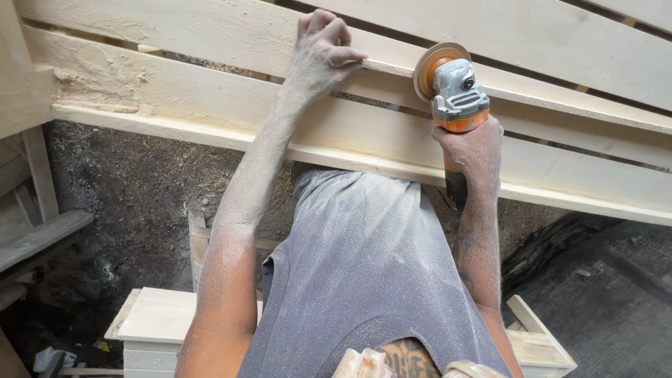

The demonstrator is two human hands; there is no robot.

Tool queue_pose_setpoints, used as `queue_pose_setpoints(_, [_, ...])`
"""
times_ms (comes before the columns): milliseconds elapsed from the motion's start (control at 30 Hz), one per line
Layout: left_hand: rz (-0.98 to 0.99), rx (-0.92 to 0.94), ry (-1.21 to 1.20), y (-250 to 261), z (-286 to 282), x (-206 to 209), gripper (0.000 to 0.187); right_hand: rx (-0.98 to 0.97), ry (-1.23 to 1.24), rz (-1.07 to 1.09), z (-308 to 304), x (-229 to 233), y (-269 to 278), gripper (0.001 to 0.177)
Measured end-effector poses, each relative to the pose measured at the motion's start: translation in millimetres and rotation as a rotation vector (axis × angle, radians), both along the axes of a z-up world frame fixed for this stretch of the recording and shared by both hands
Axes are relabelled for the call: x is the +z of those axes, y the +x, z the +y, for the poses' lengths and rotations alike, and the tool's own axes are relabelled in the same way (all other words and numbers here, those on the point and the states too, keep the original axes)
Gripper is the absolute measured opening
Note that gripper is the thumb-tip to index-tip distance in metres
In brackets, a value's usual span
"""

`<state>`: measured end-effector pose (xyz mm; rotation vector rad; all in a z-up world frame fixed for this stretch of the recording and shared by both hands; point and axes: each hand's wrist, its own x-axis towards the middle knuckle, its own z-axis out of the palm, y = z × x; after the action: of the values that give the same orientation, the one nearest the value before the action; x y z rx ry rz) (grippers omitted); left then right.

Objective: The person uses an angle grinder with a sanding disc to smooth the surface of several light-colored wooden planks arranged on a workbench. They systematically move the tool along the length of each plank, generating sawdust, and occasionally reposition the planks to access different areas.

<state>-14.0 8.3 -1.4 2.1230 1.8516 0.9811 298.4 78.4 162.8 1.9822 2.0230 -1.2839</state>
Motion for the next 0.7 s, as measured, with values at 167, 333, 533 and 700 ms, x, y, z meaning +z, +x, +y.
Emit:
queue_pose_setpoints(167, [-0.033, -0.025, 0.001, -5, 9, -1, 0.018, 0.078, 0.009, 0.021, -7, 3, -30, 0.036])
queue_pose_setpoints(333, [-0.013, -0.021, -0.018, -7, 8, 3, 0.016, 0.084, -0.003, 0.000, -14, 9, -57, 0.037])
queue_pose_setpoints(533, [-0.033, -0.022, -0.003, -8, 9, 8, 0.016, 0.122, 0.016, 0.013, -20, 0, -60, 0.038])
queue_pose_setpoints(700, [-0.046, -0.011, -0.026, -7, 6, 9, 0.018, 0.072, -0.038, -0.047, -14, -15, -29, 0.038])
